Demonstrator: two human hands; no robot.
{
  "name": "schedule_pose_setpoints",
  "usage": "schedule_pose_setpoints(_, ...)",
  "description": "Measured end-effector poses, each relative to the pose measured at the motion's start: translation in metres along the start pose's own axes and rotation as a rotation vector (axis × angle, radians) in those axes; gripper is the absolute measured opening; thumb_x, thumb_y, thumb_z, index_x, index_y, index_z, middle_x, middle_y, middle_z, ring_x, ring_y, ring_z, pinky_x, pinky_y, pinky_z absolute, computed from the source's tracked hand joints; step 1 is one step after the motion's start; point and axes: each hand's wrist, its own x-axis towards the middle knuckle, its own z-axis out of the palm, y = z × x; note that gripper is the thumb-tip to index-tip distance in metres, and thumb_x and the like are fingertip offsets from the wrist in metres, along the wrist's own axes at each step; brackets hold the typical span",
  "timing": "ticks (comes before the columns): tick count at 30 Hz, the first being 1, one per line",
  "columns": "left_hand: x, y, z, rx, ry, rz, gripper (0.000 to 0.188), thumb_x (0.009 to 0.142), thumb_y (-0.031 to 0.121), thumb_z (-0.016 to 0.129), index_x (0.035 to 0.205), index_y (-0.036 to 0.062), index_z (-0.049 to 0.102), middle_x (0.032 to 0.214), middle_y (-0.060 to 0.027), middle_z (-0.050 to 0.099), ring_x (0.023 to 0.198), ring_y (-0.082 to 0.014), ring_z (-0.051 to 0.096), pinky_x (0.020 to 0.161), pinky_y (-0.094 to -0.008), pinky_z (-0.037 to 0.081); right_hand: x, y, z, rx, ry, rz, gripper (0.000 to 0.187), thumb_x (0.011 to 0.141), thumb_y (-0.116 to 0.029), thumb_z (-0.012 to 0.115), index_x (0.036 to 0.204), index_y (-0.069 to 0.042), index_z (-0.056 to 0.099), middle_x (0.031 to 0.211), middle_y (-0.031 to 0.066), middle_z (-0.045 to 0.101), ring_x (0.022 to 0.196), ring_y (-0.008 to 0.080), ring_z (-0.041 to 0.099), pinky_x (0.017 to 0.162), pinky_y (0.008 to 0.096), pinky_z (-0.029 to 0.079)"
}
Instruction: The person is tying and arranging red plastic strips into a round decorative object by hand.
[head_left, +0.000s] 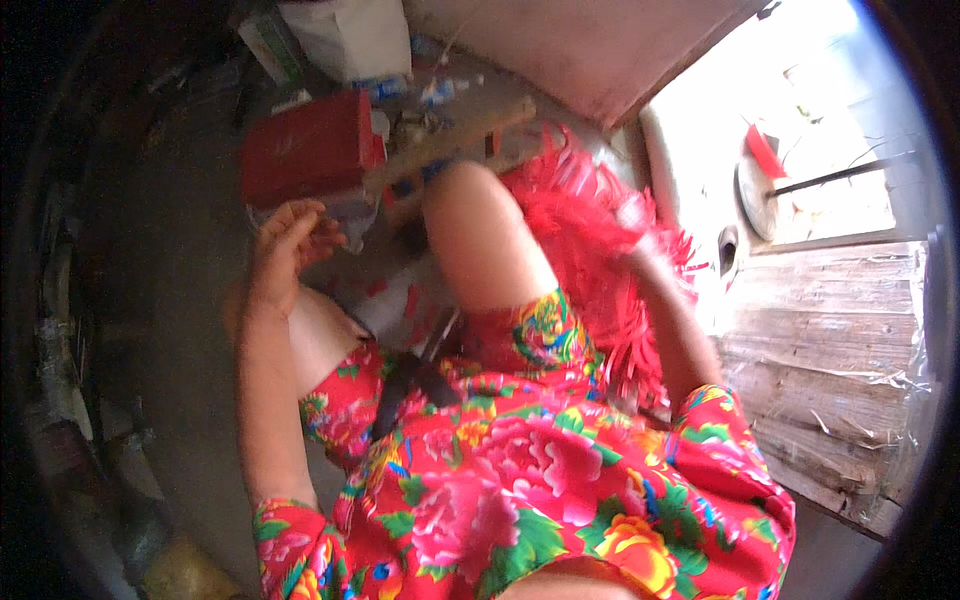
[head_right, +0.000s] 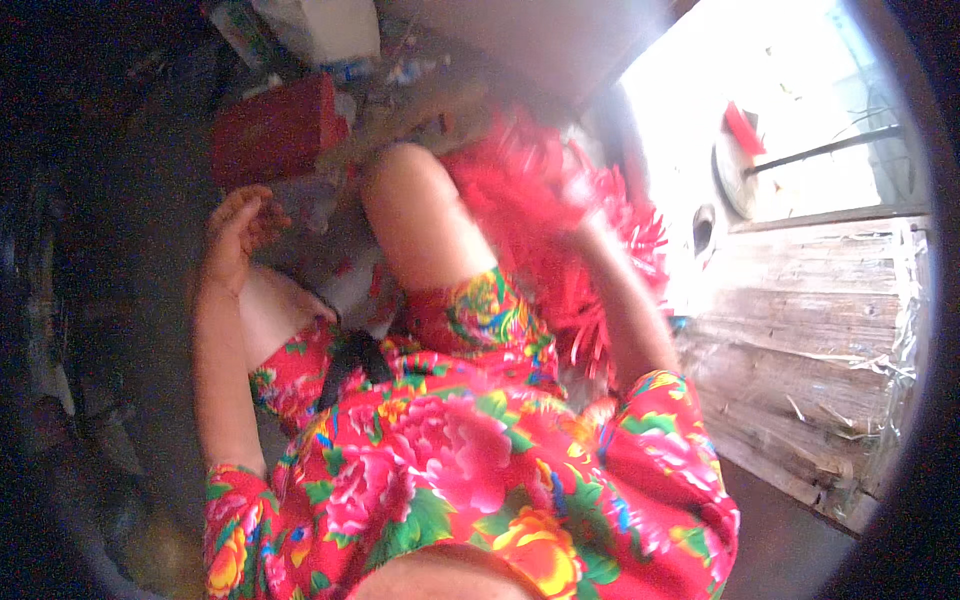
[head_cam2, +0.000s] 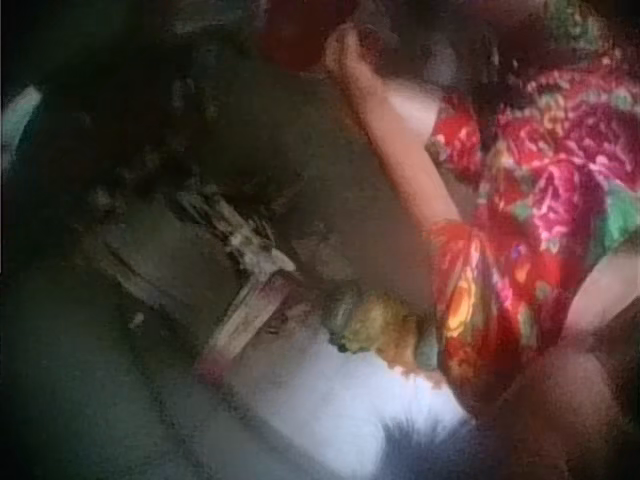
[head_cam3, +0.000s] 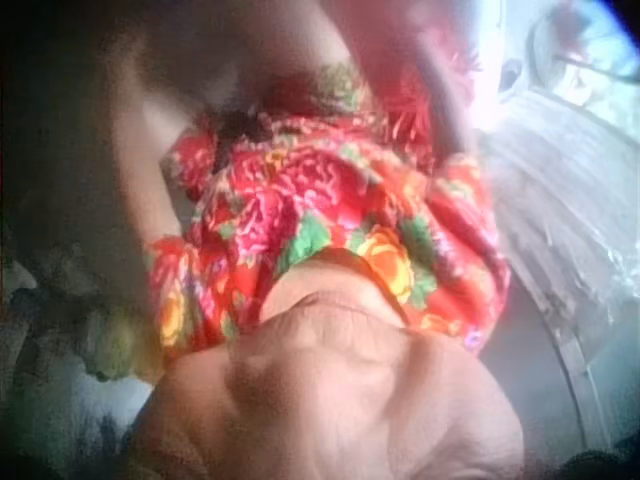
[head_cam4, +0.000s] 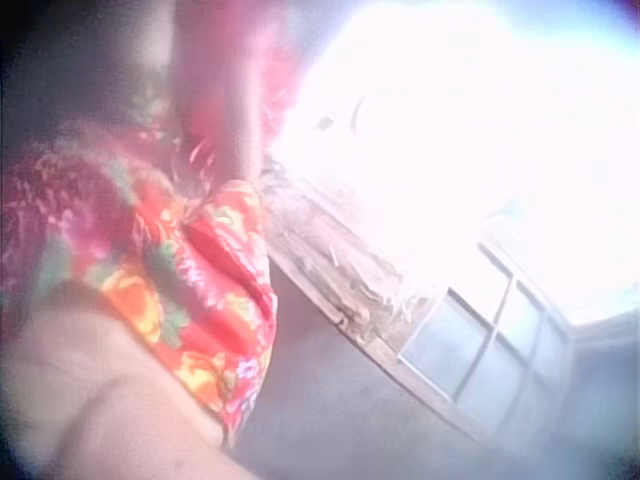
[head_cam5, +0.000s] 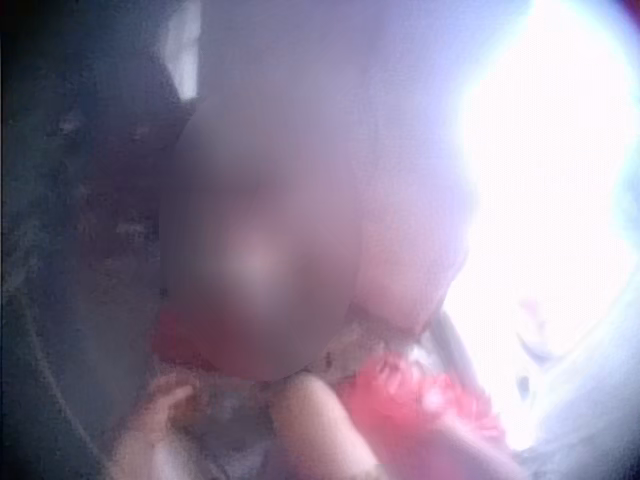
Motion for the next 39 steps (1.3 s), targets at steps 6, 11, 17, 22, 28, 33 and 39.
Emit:
schedule_pose_setpoints(6, -0.003, -0.009, -0.009, -0.03, 0.043, -0.02, 0.021, 0.096, 0.023, 0.06, 0.111, 0.0088, 0.064, 0.096, -0.0056, 0.07, 0.086, -0.0168, 0.069, 0.072, -0.0264, 0.052, 0.098, 0.044, -0.08, -0.136, 0.653, 0.103, 0.027, 0.094, -0.026, 0.061, 0.111, -0.005, 0.062, 0.1, 0.0079, 0.065, 0.084, 0.0204, 0.064, 0.078, 0.0341, 0.053)
schedule_pose_setpoints(11, 0.004, -0.002, 0.008, 0.158, 0.086, 0.02, 0.019, 0.097, 0.023, 0.059, 0.107, 0.0079, 0.065, 0.095, -0.0052, 0.07, 0.085, -0.0148, 0.069, 0.072, -0.0261, 0.052, -0.01, -0.003, 0.032, -0.005, -0.116, -0.034, 0.029, 0.096, -0.025, 0.059, 0.114, -0.003, 0.06, 0.103, 0.0093, 0.065, 0.086, 0.0211, 0.064, 0.079, 0.0346, 0.053)
schedule_pose_setpoints(17, 0.006, -0.004, 0.004, 0.136, -0.049, -0.029, 0.018, 0.098, 0.023, 0.058, 0.107, 0.0088, 0.065, 0.096, -0.0042, 0.07, 0.085, -0.0134, 0.069, 0.073, -0.0254, 0.052, 0.099, 0.078, -0.072, -0.14, 0.52, 0.159, 0.031, 0.097, -0.024, 0.056, 0.118, -0.001, 0.057, 0.106, 0.011, 0.064, 0.089, 0.022, 0.064, 0.08, 0.0353, 0.053)
schedule_pose_setpoints(22, 0.008, -0.006, 0.006, 0.095, -0.047, -0.008, 0.018, 0.096, 0.019, 0.059, 0.109, 0.0078, 0.065, 0.097, -0.0036, 0.068, 0.087, -0.0162, 0.067, 0.08, -0.0309, 0.054, 0.048, 0.043, -0.018, -0.168, 0.371, 0.088, 0.034, 0.099, -0.024, 0.054, 0.122, 0.001, 0.055, 0.11, 0.0124, 0.063, 0.092, 0.0228, 0.064, 0.081, 0.0358, 0.053)
schedule_pose_setpoints(28, -0.011, -0.01, 0.014, 0.358, -0.091, -0.067, 0.015, 0.098, 0.018, 0.058, 0.106, 0.0075, 0.063, 0.093, -0.0034, 0.068, 0.081, -0.0119, 0.065, 0.068, -0.0243, 0.05, 0.033, 0.054, -0.005, -0.074, 0.178, 0.105, 0.036, 0.101, -0.023, 0.051, 0.126, 0.003, 0.052, 0.113, 0.0141, 0.062, 0.094, 0.0236, 0.063, 0.082, 0.0365, 0.053)
schedule_pose_setpoints(33, -0.006, -0.001, 0.014, 0.276, -0.106, -0.025, 0.017, 0.098, 0.019, 0.058, 0.107, 0.0051, 0.063, 0.093, -0.0035, 0.068, 0.082, -0.0118, 0.065, 0.07, -0.0255, 0.05, 0.078, 0.087, -0.058, -0.235, 0.615, 0.176, 0.037, 0.102, -0.023, 0.049, 0.128, 0.004, 0.051, 0.115, 0.015, 0.062, 0.096, 0.024, 0.063, 0.082, 0.0368, 0.053)
schedule_pose_setpoints(39, -0.005, 0.006, 0.019, 0.444, -0.121, -0.037, 0.017, 0.096, 0.017, 0.06, 0.109, 0.0056, 0.063, 0.094, -0.0033, 0.067, 0.084, -0.0129, 0.065, 0.078, -0.0282, 0.051, -0.029, 0.019, 0.03, -0.026, -0.053, 0.052, 0.035, 0.099, -0.021, 0.052, 0.124, 0.003, 0.054, 0.112, 0.0133, 0.063, 0.094, 0.0224, 0.064, 0.081, 0.0364, 0.053)
